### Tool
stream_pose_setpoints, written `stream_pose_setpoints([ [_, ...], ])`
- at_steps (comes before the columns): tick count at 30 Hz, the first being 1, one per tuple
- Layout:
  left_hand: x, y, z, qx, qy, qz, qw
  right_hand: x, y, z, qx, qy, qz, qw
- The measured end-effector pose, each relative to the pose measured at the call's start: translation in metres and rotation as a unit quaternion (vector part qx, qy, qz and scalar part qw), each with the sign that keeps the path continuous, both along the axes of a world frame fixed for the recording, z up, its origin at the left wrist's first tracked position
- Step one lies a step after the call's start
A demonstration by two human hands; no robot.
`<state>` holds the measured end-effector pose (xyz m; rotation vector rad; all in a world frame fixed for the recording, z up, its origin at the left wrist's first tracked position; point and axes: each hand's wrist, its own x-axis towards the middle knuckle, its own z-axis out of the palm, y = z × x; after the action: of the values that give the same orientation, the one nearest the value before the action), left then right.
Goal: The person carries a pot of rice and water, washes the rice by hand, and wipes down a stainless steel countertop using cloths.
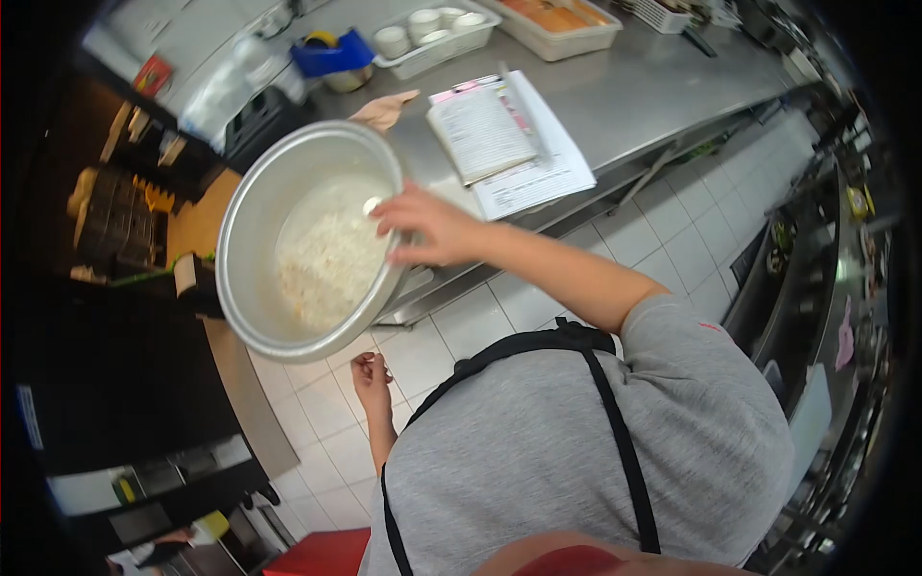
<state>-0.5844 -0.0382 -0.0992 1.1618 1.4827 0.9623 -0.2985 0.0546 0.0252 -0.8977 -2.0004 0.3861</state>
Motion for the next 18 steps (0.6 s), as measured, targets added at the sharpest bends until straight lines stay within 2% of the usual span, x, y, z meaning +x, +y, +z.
stream_pose_setpoints([
  [1,0.015,-0.001,-0.004,-0.008,0.02,-0.025,0.999,0.005,-0.02,-0.004,0.025,0.067,0.021,0.997],
  [3,0.051,-0.004,-0.015,-0.014,0.025,-0.072,0.997,0.034,-0.071,0.0,-0.038,0.068,0.022,0.997],
  [5,0.091,-0.009,-0.029,-0.08,0.017,-0.177,0.981,0.08,-0.112,-0.011,-0.094,0.075,0.046,0.992],
  [7,0.141,-0.012,-0.043,-0.063,0.039,-0.241,0.968,0.141,-0.154,-0.034,-0.182,0.019,-0.002,0.983],
  [9,0.194,-0.015,-0.046,-0.055,0.116,-0.386,0.913,0.213,-0.198,-0.064,-0.275,0.028,-0.078,0.958],
  [10,0.225,-0.018,-0.042,-0.052,0.149,-0.432,0.888,0.253,-0.221,-0.103,-0.288,0.06,-0.132,0.947],
  [11,0.255,-0.021,-0.037,-0.049,0.147,-0.441,0.884,0.294,-0.25,-0.145,-0.339,0.129,-0.221,0.905],
  [13,0.315,-0.031,-0.019,0.017,0.217,-0.538,0.814,0.381,-0.329,-0.246,-0.473,0.028,-0.457,0.753],
  [14,0.345,-0.038,-0.002,0.017,0.228,-0.557,0.798,0.414,-0.385,-0.291,-0.51,-0.107,-0.538,0.663],
  [15,0.371,-0.044,0.008,0.017,0.224,-0.561,0.797,0.438,-0.447,-0.327,-0.586,-0.14,-0.574,0.554],
  [16,0.393,-0.048,0.017,0.014,0.217,-0.584,0.782,0.474,-0.513,-0.396,-0.7,-0.131,-0.51,0.483],
  [17,0.41,-0.05,0.022,0.013,0.212,-0.607,0.766,0.482,-0.53,-0.341,-0.812,-0.226,-0.336,0.421],
  [18,0.425,-0.05,0.022,0.006,0.217,-0.612,0.76,0.47,-0.559,-0.308,-0.754,-0.211,-0.442,0.438],
])
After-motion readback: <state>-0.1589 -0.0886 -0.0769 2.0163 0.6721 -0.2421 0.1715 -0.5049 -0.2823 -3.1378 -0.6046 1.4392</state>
